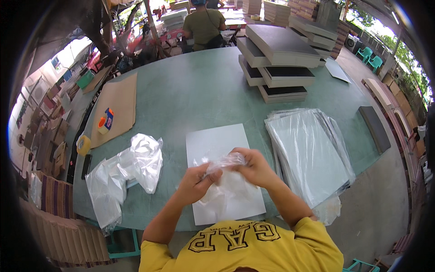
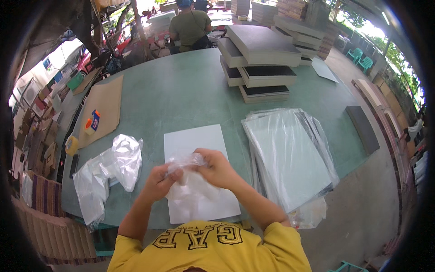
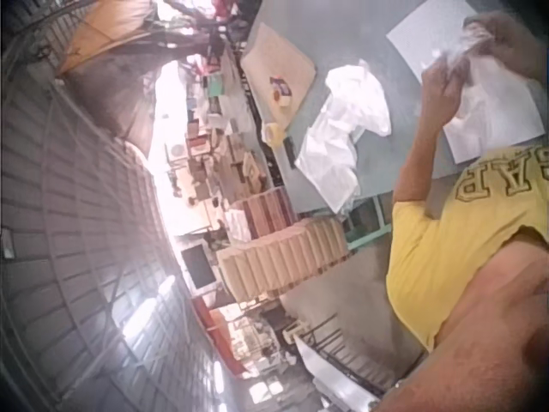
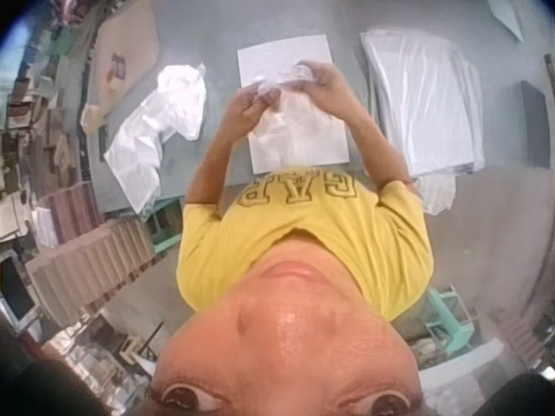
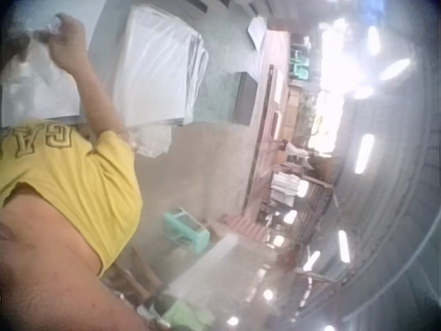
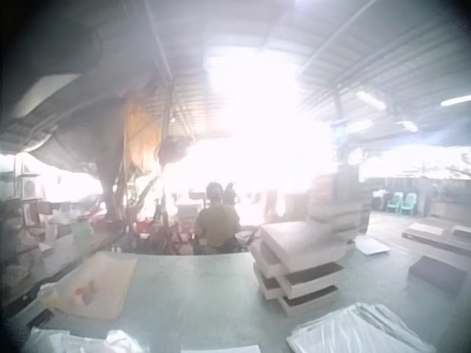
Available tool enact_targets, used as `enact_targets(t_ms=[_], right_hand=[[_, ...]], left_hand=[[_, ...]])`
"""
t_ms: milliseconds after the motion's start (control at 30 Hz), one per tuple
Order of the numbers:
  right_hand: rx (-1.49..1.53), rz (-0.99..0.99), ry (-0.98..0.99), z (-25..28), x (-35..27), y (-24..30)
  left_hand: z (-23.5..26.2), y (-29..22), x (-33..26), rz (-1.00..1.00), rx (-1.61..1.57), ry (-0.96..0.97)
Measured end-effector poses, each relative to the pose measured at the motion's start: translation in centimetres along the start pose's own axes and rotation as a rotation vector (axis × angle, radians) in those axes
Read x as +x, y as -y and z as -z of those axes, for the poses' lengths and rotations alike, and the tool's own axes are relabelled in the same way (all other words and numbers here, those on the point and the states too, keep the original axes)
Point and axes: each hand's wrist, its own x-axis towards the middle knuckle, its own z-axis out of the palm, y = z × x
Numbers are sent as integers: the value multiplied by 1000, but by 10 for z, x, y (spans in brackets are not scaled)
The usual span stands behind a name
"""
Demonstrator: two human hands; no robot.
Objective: The person places flat boards into individual plastic bags and stacks the packaged boards on the table workspace.
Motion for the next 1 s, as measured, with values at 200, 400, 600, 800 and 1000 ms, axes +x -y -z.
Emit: enact_targets(t_ms=[200, 400, 600, 800, 1000], right_hand=[[-106, -93, 605, -11, -12, 14], [935, -110, 565, 25, -28, 41], [-1049, -334, 787, 28, -23, -8], [-1741, -471, 770, 25, -2, 43], [-1937, 342, 226, 91, 0, -18]], left_hand=[[16, -25, 5, 15, -573, 64], [52, 6, 0, -253, -335, 566], [45, -43, 0, -300, 193, 1018], [59, 30, -13, -122, 1407, 273], [-18, -8, -37, -488, 1109, 765]])
